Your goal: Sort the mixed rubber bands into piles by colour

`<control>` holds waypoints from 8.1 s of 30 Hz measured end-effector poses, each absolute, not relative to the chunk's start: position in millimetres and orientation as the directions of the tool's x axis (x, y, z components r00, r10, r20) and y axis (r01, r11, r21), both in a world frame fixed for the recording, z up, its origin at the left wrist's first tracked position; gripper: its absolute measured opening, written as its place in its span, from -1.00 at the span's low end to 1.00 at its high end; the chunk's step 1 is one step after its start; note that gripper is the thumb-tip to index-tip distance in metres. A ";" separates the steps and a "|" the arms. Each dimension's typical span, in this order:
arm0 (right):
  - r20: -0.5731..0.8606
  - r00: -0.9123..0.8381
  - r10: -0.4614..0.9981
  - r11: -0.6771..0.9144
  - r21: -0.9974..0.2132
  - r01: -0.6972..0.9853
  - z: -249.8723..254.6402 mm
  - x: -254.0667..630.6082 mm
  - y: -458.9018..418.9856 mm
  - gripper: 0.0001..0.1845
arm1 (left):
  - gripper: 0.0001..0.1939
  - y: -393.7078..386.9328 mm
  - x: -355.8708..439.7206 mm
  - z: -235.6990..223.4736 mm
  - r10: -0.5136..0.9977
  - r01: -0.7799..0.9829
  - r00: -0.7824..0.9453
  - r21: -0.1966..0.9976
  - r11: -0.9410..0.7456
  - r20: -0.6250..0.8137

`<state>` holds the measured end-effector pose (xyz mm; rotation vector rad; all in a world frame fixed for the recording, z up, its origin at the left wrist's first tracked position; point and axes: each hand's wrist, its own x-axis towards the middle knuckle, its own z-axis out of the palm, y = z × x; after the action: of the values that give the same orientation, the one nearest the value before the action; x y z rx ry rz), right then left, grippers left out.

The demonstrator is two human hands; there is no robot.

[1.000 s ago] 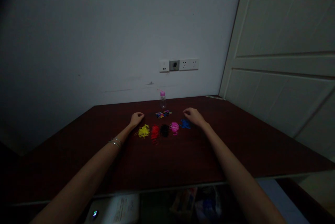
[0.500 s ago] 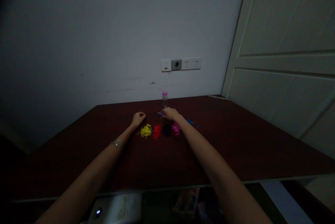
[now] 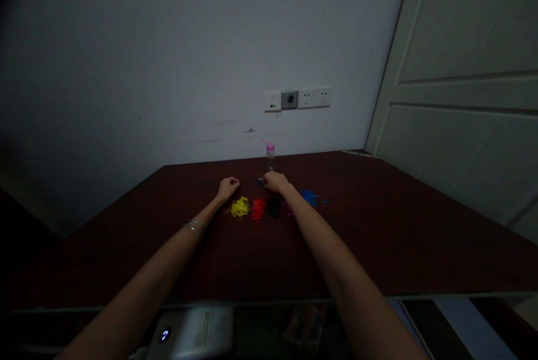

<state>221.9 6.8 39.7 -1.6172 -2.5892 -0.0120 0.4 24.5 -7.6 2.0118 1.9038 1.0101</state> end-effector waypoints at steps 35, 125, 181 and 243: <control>-0.021 -0.568 0.823 0.550 -0.224 0.804 56.1 259.9 -25.1 -0.81 | -0.80 28.8 -1.8 -10.4 0.940 0.824 -0.055 0.548 -0.148 0.337; 0.369 0.056 0.928 0.146 -0.498 0.855 -21.1 420.4 -17.8 -0.60 | -0.83 37.7 59.3 44.0 0.918 0.703 0.312 0.591 -0.396 0.244; 0.210 -0.248 0.946 0.317 -0.434 0.843 8.2 341.6 26.2 -0.76 | -0.81 33.7 9.0 -7.7 0.959 0.731 0.003 0.654 -0.195 0.283; 0.177 -0.414 0.893 0.438 -0.128 0.890 31.1 310.2 -23.6 -0.80 | -0.78 21.7 12.4 -2.7 0.955 0.740 -0.016 0.645 -0.188 0.296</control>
<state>310.2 -23.6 31.1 -1.5576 -2.4715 0.0210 12.4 21.7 -2.7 1.9652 1.7766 1.0145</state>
